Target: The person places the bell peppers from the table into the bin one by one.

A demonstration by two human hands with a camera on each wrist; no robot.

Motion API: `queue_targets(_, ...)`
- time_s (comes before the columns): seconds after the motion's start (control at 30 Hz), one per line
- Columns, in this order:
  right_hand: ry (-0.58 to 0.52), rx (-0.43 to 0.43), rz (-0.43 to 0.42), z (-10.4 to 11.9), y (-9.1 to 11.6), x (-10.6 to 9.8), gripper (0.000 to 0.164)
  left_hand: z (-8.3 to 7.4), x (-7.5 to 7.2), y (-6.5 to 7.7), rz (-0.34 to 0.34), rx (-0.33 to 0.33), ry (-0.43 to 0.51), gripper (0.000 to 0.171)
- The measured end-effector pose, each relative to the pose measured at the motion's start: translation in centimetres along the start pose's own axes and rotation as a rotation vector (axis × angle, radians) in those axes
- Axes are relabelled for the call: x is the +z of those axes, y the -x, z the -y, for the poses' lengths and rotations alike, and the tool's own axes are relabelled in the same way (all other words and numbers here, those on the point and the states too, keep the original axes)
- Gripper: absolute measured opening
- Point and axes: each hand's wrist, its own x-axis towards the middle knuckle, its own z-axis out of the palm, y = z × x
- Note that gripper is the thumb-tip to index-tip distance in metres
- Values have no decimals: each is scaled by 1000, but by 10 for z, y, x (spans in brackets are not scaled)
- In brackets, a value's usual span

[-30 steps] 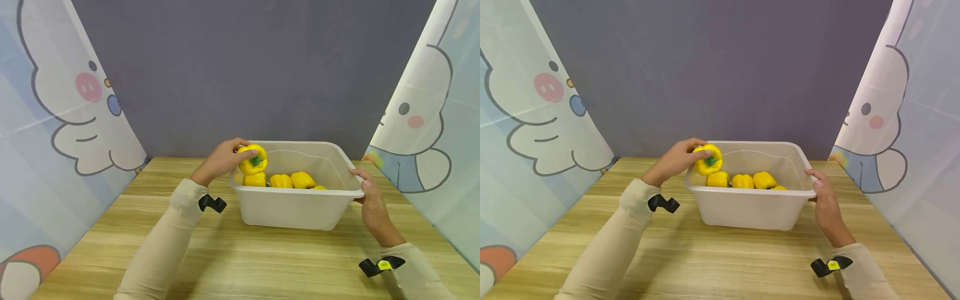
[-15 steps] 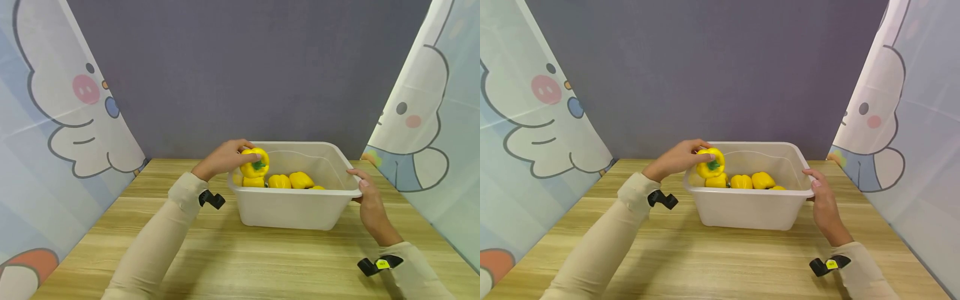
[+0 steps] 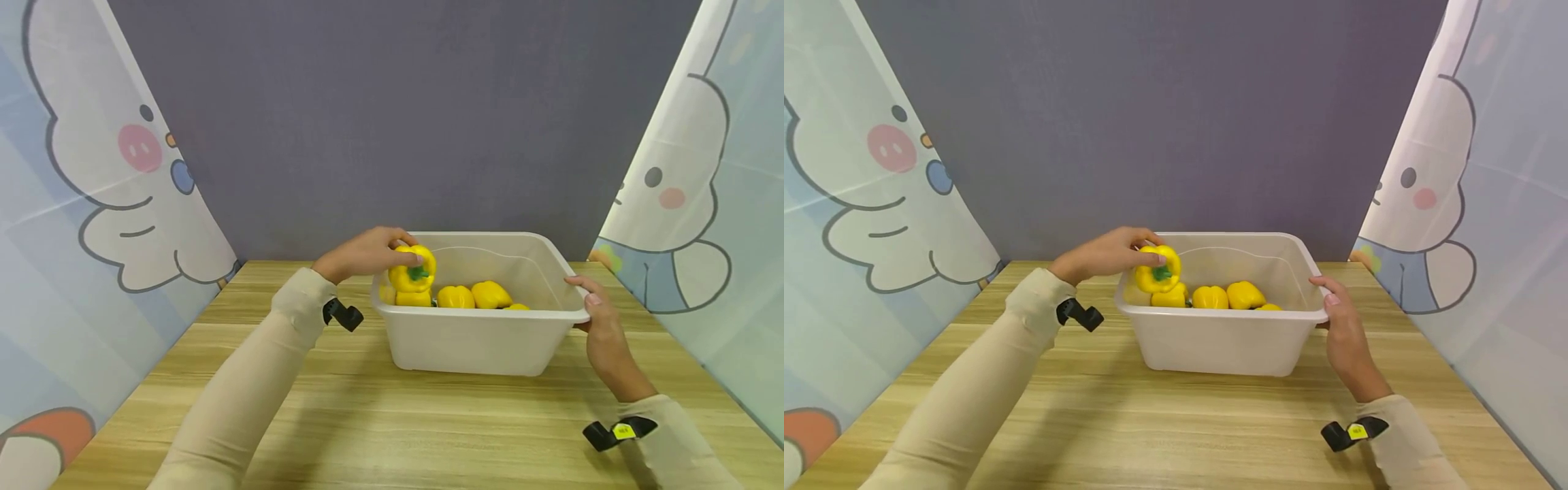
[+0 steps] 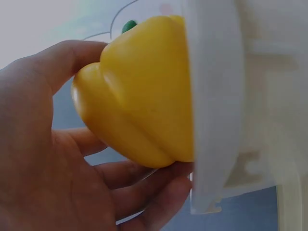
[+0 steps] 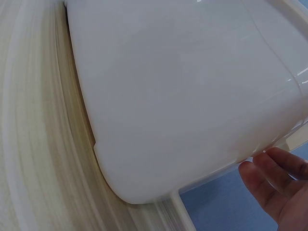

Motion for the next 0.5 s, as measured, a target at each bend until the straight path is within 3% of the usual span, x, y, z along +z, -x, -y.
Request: queue_targets(0.5,35,4,1,2,1,0,43,-6,-8,-6,117,1,-78,53)
